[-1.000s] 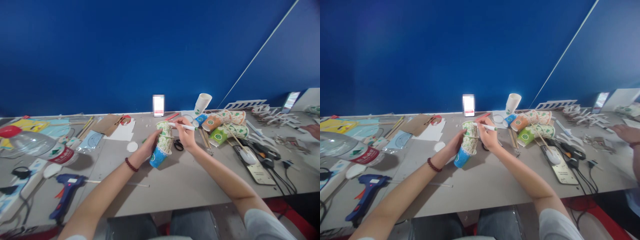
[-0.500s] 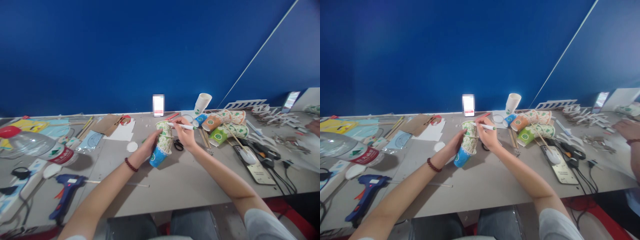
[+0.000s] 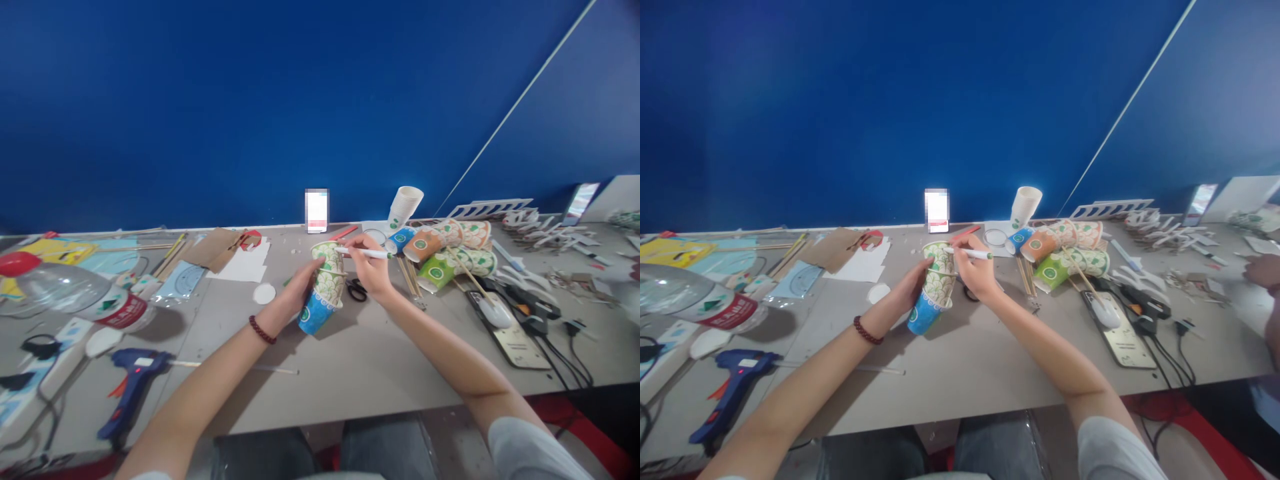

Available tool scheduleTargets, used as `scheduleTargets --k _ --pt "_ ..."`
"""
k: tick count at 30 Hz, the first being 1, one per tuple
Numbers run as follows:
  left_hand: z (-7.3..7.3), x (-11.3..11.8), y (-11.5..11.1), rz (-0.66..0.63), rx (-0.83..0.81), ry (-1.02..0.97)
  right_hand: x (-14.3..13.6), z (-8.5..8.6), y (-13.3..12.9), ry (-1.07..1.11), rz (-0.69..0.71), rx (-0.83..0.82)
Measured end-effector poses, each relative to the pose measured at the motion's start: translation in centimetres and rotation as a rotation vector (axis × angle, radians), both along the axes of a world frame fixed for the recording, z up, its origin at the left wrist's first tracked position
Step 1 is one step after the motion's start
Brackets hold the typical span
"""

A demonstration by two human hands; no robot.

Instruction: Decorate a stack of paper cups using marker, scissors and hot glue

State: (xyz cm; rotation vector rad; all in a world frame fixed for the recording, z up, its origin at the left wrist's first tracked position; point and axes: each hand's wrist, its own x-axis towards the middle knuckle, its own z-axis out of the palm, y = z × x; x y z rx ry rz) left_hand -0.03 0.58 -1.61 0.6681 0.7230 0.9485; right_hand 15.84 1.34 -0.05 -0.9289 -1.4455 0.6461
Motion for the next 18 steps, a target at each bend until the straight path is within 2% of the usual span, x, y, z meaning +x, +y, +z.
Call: scheduleTargets --k 18 --pt "0.14 0.06 -0.12 0.022 0.005 0.016 0.03 0.06 -0.21 -0.002 -0.004 0.011"
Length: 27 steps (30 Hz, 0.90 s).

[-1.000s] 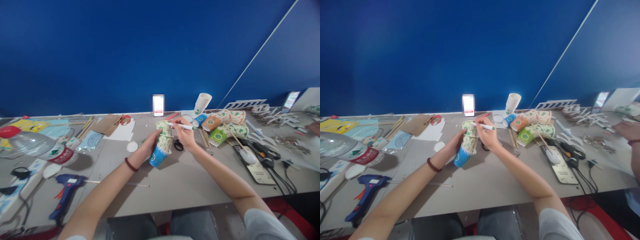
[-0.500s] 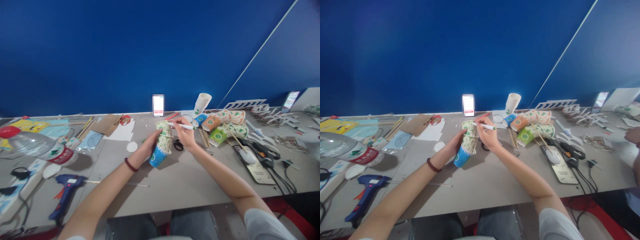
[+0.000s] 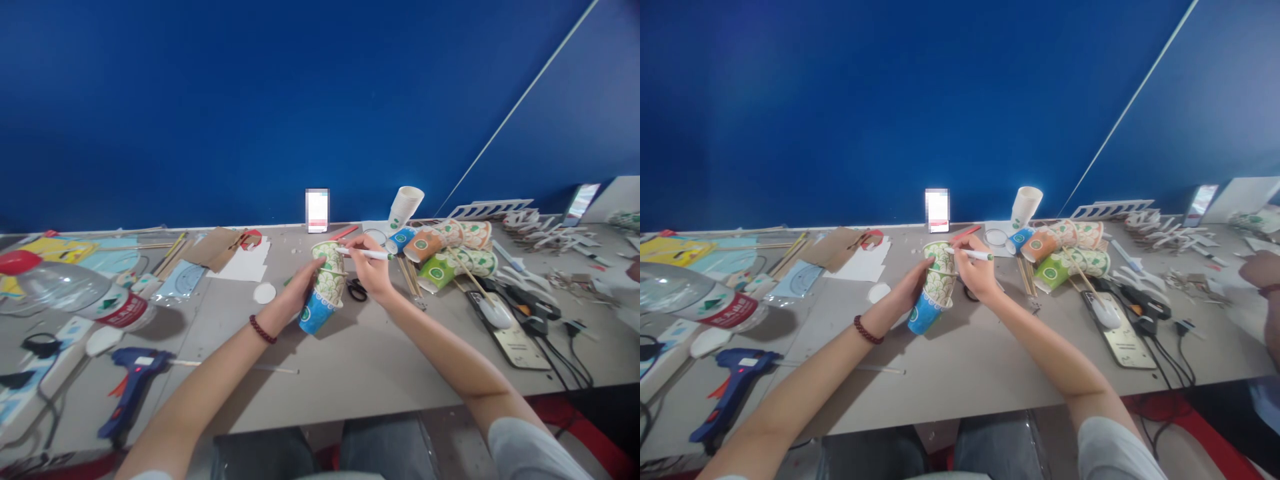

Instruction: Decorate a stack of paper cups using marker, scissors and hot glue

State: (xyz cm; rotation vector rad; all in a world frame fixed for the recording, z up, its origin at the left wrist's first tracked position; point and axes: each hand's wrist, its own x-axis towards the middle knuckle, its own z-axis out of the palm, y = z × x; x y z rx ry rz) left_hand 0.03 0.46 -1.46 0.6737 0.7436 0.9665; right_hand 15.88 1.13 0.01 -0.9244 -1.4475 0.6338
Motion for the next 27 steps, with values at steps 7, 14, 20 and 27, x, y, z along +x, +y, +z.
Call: scheduleTargets --k 7,14,20,27 --pt "0.17 0.02 -0.12 0.002 -0.011 0.012 -0.02 0.29 -0.19 0.029 0.002 -0.002" --pt "0.34 0.08 -0.25 -0.006 -0.006 -0.004 -0.14 0.55 -0.1 0.053 -0.009 0.0" --pt "0.4 0.15 -0.3 0.014 -0.022 -0.01 -0.05 0.25 -0.08 0.048 -0.008 -0.007" --pt "0.43 0.16 -0.31 0.007 -0.024 0.003 -0.06 0.53 -0.24 0.027 0.002 0.012"
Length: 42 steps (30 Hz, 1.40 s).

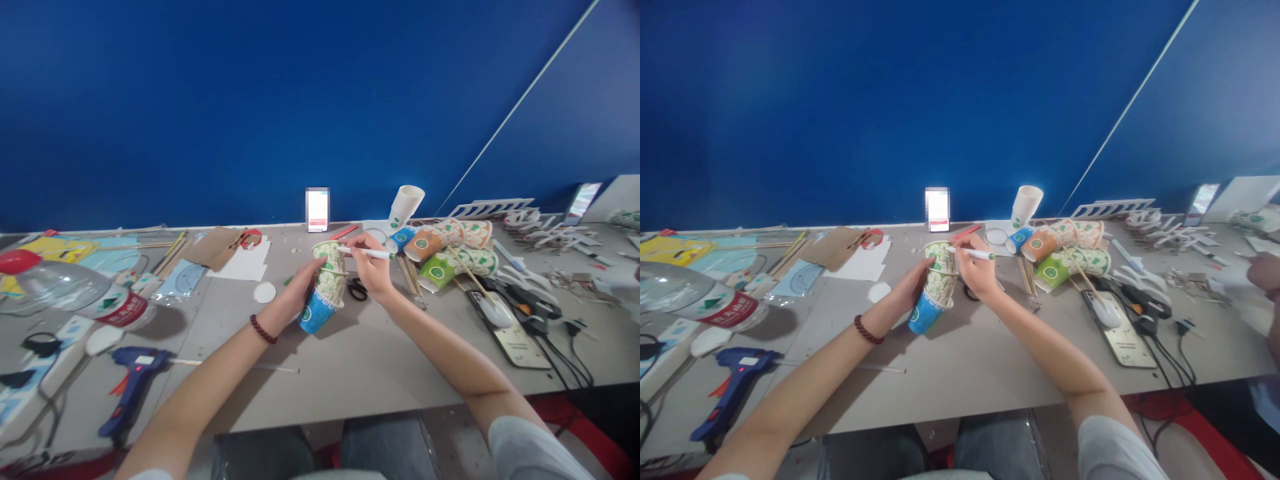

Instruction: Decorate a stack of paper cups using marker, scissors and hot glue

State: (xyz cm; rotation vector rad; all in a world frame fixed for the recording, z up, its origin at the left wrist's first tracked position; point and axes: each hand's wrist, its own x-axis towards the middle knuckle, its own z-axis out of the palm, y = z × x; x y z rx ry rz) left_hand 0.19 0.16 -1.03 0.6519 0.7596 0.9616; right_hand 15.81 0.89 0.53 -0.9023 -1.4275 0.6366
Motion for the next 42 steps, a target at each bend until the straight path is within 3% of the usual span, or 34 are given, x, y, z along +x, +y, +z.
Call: scheduleTargets --k 9,16,24,42 --pt "0.0 0.0 0.1 -0.058 -0.005 -0.013 0.0 0.4 -0.1 0.064 0.019 0.0" --pt "0.5 -0.2 0.0 -0.095 -0.056 -0.064 0.2 1.1 0.0 0.085 -0.08 0.04" --pt "0.7 -0.7 -0.1 -0.152 -0.103 -0.094 0.2 0.1 0.4 0.095 -0.043 -0.047" --pt "0.0 -0.2 -0.3 -0.081 -0.117 -0.083 -0.2 0.3 0.3 0.103 0.027 -0.083"
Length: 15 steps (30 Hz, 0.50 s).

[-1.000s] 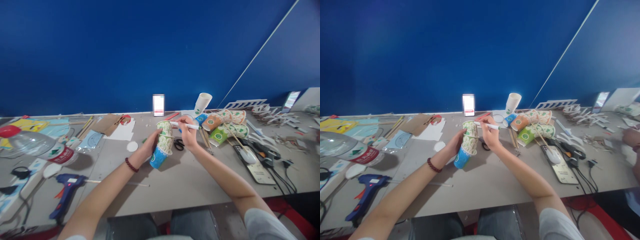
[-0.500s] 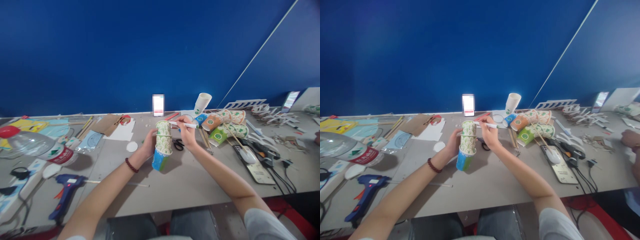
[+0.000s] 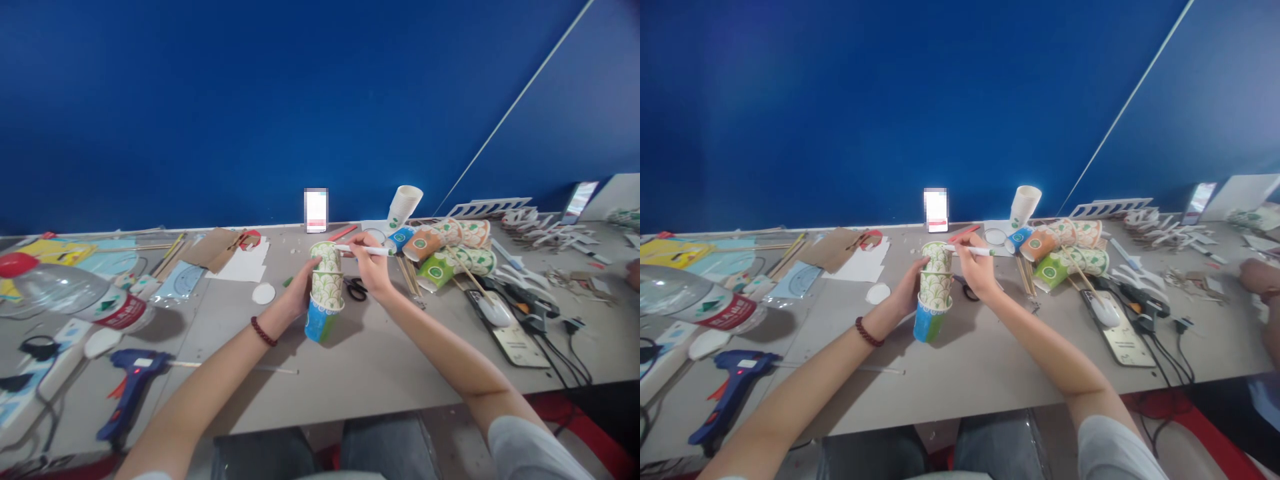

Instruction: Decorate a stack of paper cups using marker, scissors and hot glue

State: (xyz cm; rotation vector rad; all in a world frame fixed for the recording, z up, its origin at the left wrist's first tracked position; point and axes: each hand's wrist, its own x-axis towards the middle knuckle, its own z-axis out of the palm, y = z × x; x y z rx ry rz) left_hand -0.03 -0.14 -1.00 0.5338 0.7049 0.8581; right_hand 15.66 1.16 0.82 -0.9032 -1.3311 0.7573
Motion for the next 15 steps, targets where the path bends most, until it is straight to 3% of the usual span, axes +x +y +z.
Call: scheduleTargets --k 15 --pt "0.27 0.02 0.0 0.018 0.017 0.005 -0.12 0.0 -0.16 -0.016 -0.007 0.002"
